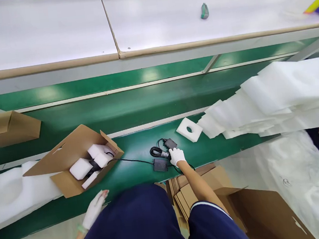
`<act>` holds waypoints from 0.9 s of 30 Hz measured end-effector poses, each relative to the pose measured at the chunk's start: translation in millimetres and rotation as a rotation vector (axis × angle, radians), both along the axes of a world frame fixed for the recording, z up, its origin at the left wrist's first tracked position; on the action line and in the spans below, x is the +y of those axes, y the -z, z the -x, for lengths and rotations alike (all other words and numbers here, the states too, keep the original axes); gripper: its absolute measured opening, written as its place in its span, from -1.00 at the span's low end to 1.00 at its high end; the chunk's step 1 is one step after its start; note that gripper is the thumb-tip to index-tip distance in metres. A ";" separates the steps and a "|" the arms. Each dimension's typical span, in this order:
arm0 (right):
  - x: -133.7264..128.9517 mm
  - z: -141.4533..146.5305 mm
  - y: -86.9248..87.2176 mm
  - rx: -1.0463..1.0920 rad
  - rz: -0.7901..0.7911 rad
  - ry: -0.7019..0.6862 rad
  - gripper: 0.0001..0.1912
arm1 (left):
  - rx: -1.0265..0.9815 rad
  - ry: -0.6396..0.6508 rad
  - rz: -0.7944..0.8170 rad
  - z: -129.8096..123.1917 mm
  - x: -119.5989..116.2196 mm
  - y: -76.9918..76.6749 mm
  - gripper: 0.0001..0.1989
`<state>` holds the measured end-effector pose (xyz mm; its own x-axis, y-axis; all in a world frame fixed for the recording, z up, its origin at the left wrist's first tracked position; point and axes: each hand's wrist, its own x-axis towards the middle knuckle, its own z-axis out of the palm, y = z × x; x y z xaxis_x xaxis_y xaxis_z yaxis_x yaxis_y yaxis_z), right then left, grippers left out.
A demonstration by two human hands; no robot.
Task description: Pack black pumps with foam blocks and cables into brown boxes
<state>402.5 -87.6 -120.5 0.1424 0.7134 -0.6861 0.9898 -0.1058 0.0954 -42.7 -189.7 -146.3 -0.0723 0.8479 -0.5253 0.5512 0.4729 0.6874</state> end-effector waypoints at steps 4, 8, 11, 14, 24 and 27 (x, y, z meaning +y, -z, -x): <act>-2.9 -0.2 -19.5 0.057 0.016 -0.059 -0.60 | 0.109 0.454 -0.276 -82.5 52.3 -63.7 -0.57; -18.9 -4.6 -89.6 0.206 0.070 -0.162 -0.67 | 0.157 0.946 -0.675 -172.2 78.9 -127.4 -0.30; -34.0 -0.5 -157.8 0.329 0.136 -0.328 -0.77 | 0.081 1.226 -0.769 -220.5 76.2 -156.3 -0.09; -39.8 8.8 -215.4 0.355 0.117 -0.462 -0.85 | 0.004 1.349 -0.641 -237.4 66.8 -170.2 -0.36; -18.7 83.8 -284.1 0.527 -0.165 -0.651 -0.28 | -0.517 1.063 -0.137 -153.9 79.0 -199.7 -0.86; -8.5 103.7 -278.5 0.459 -0.077 -0.583 -0.54 | -0.673 0.979 -0.055 -128.5 84.9 -201.4 -0.77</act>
<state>298.7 -96.1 158.0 -0.5626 0.6342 -0.5304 0.8260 0.4589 -0.3274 85.8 -104.8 55.1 0.8955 0.4110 -0.1707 0.1818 0.0124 0.9833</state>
